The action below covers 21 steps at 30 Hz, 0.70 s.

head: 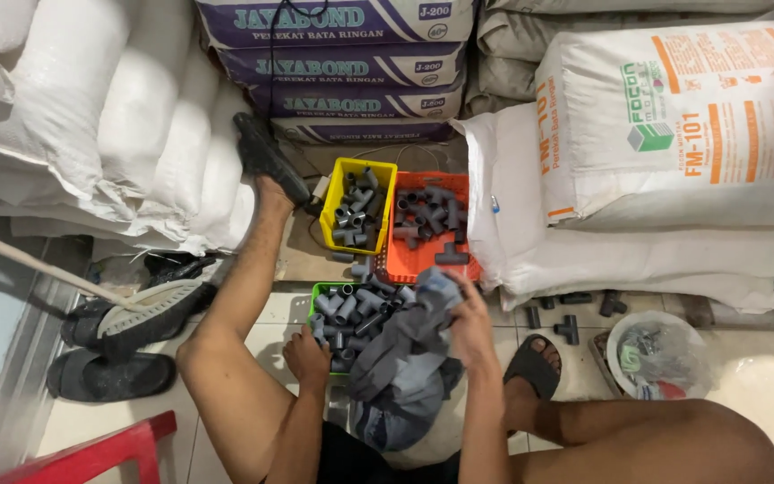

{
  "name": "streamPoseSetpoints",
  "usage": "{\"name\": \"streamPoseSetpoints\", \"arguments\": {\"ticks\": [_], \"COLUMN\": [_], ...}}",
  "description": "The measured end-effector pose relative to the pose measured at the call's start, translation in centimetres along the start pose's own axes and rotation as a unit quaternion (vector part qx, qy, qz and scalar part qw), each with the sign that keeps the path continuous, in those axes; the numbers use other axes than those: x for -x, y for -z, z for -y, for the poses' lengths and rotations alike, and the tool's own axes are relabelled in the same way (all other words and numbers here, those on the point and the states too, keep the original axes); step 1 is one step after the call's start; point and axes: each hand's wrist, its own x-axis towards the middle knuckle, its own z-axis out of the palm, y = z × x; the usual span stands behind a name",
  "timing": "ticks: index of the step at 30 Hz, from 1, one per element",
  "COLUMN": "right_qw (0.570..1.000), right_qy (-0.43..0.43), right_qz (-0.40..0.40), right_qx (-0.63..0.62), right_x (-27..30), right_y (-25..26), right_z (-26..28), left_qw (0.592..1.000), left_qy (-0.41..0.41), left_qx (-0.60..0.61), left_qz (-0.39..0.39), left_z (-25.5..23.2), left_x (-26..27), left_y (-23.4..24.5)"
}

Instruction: Sorting various plastic pipe fittings from a central basket into separate bins based on their shape and type.

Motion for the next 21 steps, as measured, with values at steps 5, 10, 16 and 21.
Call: {"name": "streamPoseSetpoints", "arguments": {"ticks": [5,10,16,21], "right_qw": [0.996,0.983,0.949,0.89], "right_qy": [-0.085,-0.153,-0.278,-0.299], "right_qz": [0.017,-0.064,-0.146,-0.081], "right_qx": [0.038,-0.083,-0.004,0.333], "right_x": [-0.1,-3.9,-2.8,-5.7], "right_y": [0.0,6.7,5.2,12.3], "right_z": [-4.3,-14.7,-13.9,-18.7], "left_qw": [0.995,0.985,0.925,0.885], "left_qy": [-0.008,-0.006,0.058,0.075], "left_qx": [-0.025,0.072,0.369,0.455], "left_qz": [-0.1,-0.157,-0.071,-0.056], "left_z": [-0.2,-2.2,-5.4,-5.2], "left_x": [-0.5,0.4,2.8,3.0], "left_y": [-0.9,3.0,10.1,10.2]}}
